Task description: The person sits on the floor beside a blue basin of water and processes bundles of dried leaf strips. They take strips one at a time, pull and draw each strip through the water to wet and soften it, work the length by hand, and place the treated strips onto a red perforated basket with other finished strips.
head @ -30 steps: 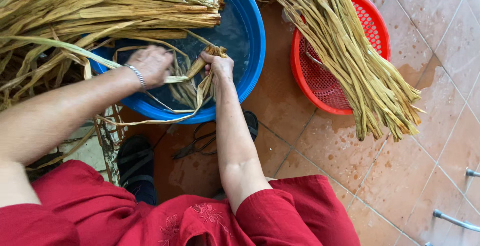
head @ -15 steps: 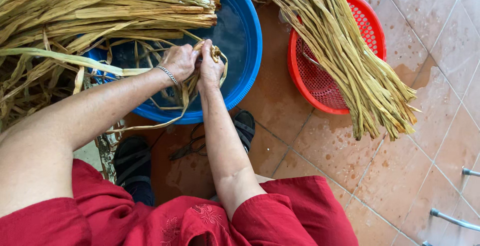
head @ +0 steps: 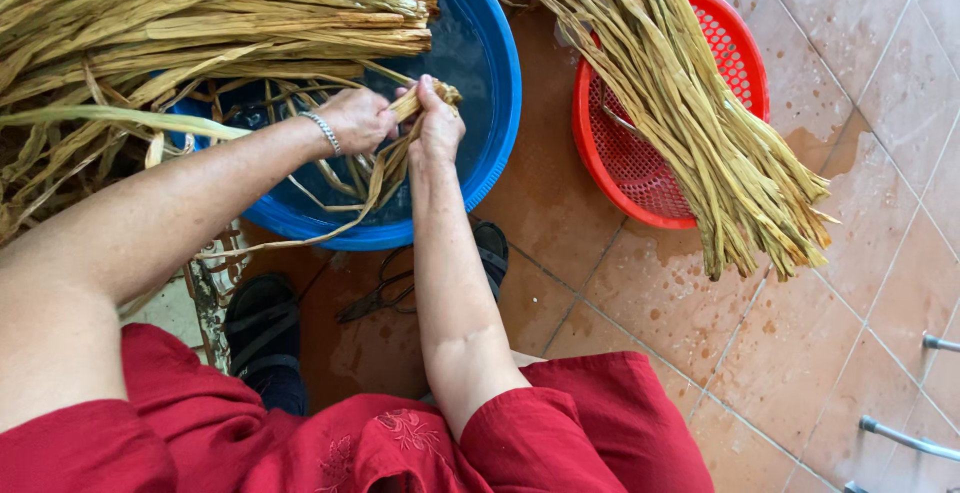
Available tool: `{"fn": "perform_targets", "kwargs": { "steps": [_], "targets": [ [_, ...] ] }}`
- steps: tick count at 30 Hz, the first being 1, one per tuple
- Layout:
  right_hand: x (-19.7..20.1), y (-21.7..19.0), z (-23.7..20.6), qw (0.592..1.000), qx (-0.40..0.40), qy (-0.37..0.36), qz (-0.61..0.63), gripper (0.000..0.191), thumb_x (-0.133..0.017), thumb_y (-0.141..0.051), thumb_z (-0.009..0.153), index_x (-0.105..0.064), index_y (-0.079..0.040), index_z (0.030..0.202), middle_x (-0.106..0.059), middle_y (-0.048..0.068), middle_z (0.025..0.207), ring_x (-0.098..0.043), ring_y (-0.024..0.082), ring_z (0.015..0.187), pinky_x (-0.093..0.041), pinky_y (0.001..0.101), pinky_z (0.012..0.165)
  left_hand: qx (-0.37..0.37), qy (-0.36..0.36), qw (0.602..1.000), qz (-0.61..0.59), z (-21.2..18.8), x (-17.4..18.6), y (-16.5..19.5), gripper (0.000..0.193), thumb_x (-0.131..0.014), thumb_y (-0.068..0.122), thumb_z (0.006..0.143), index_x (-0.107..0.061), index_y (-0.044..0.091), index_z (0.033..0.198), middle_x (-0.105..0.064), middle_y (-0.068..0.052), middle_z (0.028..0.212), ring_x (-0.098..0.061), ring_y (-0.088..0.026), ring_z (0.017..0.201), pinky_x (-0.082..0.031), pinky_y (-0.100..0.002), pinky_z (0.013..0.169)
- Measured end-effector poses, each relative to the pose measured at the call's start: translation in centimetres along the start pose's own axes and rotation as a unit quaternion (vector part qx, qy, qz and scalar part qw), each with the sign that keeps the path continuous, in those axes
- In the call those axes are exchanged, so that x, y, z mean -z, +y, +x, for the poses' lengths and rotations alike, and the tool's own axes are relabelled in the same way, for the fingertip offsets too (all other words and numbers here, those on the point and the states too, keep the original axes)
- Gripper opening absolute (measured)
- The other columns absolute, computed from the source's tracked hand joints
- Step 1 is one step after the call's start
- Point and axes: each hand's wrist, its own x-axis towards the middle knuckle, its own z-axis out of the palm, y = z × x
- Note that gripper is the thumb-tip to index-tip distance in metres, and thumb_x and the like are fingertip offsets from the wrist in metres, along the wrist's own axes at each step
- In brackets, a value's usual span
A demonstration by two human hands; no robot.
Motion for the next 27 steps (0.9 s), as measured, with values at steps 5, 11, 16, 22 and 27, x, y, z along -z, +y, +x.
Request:
{"fn": "perform_targets", "kwargs": {
  "steps": [5, 11, 16, 22, 27],
  "targets": [
    [0.3, -1.1, 1.2, 0.999, 0.032, -0.022, -0.014, 0.021, -0.072, -0.026, 0.091, -0.071, -0.005, 0.086, -0.074, 0.008, 0.069, -0.051, 0.008, 0.041, -0.035, 0.0252, 0.035, -0.163, -0.016, 0.972, 0.169, -1.5, -0.3, -1.2, 0.024, -0.051, 0.028, 0.093, -0.070, 0.014, 0.089, -0.075, -0.011, 0.086, -0.074, -0.031, 0.081, -0.059, -0.045, 0.072],
    [-0.4, -4.4, 3.2, 0.997, 0.074, -0.012, -0.004, 0.019, -0.071, -0.021, 0.095, -0.070, -0.004, 0.086, -0.072, 0.010, 0.071, -0.057, 0.011, 0.047, -0.037, 0.0241, 0.041, -0.015, 0.045, 0.999, -0.011, -5.5, 3.5, 0.9, 0.037, -0.044, 0.033, 0.104, -0.073, 0.012, 0.093, -0.073, -0.017, 0.082, -0.071, -0.038, 0.078, -0.056, -0.050, 0.075],
    [-0.4, -7.8, 5.2, 0.992, 0.111, 0.034, 0.042, 0.014, -0.070, -0.014, 0.094, -0.067, -0.001, 0.089, -0.072, 0.012, 0.079, -0.067, 0.017, 0.058, -0.049, 0.0271, 0.046, -0.042, 0.041, 0.998, -0.008, -7.7, 6.0, 3.4, 0.038, -0.042, 0.030, 0.104, -0.072, 0.010, 0.091, -0.072, -0.017, 0.080, -0.071, -0.038, 0.076, -0.055, -0.051, 0.076],
    [2.4, -12.4, 6.7, 0.975, 0.186, 0.096, 0.069, 0.014, -0.071, -0.007, 0.093, -0.065, 0.005, 0.093, -0.070, 0.017, 0.084, -0.071, 0.024, 0.065, -0.062, 0.0346, 0.059, 0.002, 0.018, 0.996, 0.090, -13.3, 5.5, 4.3, 0.033, -0.044, 0.032, 0.104, -0.067, 0.011, 0.092, -0.070, -0.021, 0.074, -0.069, -0.042, 0.071, -0.055, -0.055, 0.073],
    [4.0, -16.1, 8.4, 0.971, 0.220, 0.084, 0.035, 0.014, -0.070, -0.010, 0.095, -0.064, 0.002, 0.091, -0.069, 0.017, 0.082, -0.068, 0.025, 0.063, -0.055, 0.0344, 0.053, -0.090, 0.028, 0.979, 0.182, -17.0, 7.0, 2.9, 0.028, -0.045, 0.029, 0.106, -0.061, 0.007, 0.099, -0.066, -0.019, 0.083, -0.068, -0.040, 0.066, -0.055, -0.053, 0.061]
  ]
}}
